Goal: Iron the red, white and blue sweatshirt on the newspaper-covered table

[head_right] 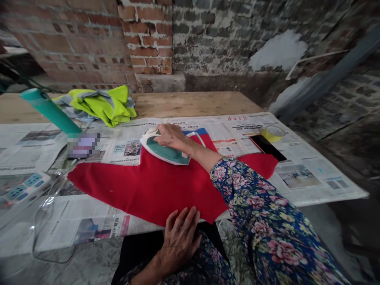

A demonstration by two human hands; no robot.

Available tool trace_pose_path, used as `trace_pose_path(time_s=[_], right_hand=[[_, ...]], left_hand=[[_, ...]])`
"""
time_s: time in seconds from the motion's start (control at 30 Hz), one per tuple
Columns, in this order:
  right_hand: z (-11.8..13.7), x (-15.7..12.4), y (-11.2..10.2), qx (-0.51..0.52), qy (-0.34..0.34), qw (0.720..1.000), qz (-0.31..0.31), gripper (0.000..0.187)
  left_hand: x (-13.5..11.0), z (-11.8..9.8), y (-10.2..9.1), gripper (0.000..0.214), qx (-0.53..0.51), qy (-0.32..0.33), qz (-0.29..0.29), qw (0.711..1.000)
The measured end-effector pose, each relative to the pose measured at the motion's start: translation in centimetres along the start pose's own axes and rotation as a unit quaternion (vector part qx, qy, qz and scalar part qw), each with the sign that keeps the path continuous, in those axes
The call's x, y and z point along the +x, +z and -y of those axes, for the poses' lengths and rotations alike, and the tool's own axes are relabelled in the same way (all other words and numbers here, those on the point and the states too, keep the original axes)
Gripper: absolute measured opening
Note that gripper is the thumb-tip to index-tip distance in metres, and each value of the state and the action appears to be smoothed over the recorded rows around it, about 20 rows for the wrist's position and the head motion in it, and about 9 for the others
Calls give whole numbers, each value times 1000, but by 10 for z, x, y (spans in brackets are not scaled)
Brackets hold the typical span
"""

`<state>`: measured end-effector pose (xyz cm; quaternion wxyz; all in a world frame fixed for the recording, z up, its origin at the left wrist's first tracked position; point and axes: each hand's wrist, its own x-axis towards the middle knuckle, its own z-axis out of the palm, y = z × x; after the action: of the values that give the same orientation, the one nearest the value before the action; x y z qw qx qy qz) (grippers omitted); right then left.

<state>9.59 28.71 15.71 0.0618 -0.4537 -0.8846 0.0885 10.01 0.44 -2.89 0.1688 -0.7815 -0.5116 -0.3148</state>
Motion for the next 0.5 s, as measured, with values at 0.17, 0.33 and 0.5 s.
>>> trace_pose_path(time_s=[0.17, 0.33, 0.5], right_hand=[[19, 6, 5, 20, -11, 999, 33, 52], [-26, 16, -2, 9, 76, 997, -4, 52], [-95, -15, -22, -23, 227, 973, -43, 49]], left_hand=[[0, 1, -2, 46, 3, 7, 14, 1000], [3, 2, -4, 44, 1, 8, 14, 1000], [2, 3, -4, 42, 0, 9, 10, 1000]])
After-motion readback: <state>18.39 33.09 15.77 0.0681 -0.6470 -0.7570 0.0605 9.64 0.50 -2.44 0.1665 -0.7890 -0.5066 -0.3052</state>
